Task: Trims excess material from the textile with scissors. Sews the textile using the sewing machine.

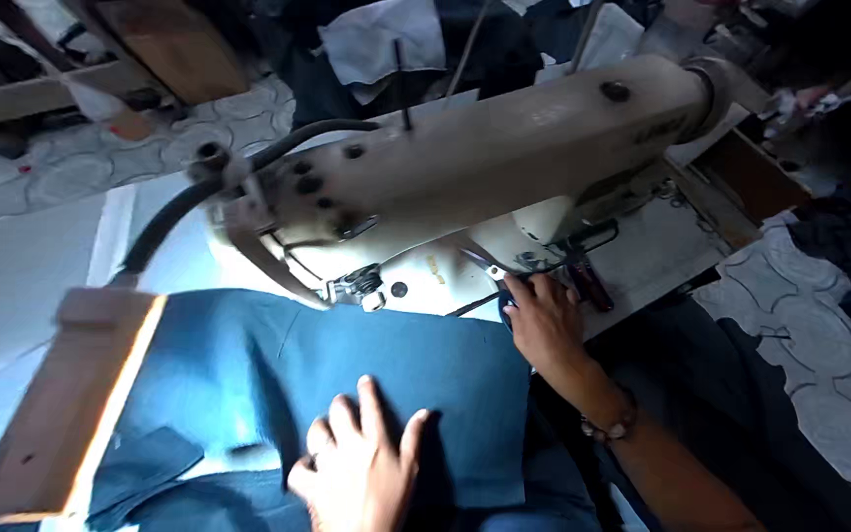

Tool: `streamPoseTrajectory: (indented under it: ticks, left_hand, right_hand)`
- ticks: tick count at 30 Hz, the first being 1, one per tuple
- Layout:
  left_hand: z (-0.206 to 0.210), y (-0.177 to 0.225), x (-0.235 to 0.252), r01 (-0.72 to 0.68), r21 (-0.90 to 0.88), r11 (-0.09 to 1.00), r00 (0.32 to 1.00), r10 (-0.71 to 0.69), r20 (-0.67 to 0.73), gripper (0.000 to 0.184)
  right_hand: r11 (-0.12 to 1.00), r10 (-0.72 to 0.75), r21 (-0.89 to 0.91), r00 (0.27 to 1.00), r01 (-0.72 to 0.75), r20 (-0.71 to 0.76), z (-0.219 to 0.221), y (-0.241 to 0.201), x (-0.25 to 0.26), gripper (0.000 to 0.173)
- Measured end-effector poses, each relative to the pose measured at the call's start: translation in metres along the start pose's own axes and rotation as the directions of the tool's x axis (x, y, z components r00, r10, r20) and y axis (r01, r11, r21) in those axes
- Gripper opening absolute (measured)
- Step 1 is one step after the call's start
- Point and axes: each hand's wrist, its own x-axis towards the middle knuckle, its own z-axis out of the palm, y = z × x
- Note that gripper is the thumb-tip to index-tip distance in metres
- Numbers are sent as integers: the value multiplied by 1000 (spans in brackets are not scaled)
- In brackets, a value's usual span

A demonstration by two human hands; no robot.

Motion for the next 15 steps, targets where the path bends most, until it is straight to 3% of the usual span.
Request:
streamPoseTrajectory:
  ticks: [3, 5, 7, 10, 13, 15]
  left_hand:
    - [18, -20, 7, 169, -125, 978, 984, -161, 74, 94]
    - [22, -47, 24, 124, -169, 978, 992, -121, 26, 86]
    - [14, -80, 50, 77, -259, 963, 997, -76, 16, 70]
    - [3, -124, 85, 118, -322, 940, 993, -102, 64, 66]
    - [21, -187, 111, 154, -196, 968, 985, -166, -46, 89]
    - [22, -197, 118, 107, -177, 978, 987, -126, -96, 105]
  right_hand:
    - [982, -170, 51, 974, 179, -152, 13, -17, -7, 44]
    - [875, -420, 138, 869, 465, -261, 26, -32, -16, 30]
    - [695, -652, 255, 739, 672, -170, 39, -44, -23, 16]
    - [561, -806, 334, 591, 757, 14, 58, -55, -22, 37]
    - [521, -840, 373, 538, 768, 67, 71, -61, -18, 51]
    - [502, -852, 401, 518, 767, 76, 71, -62, -18, 52]
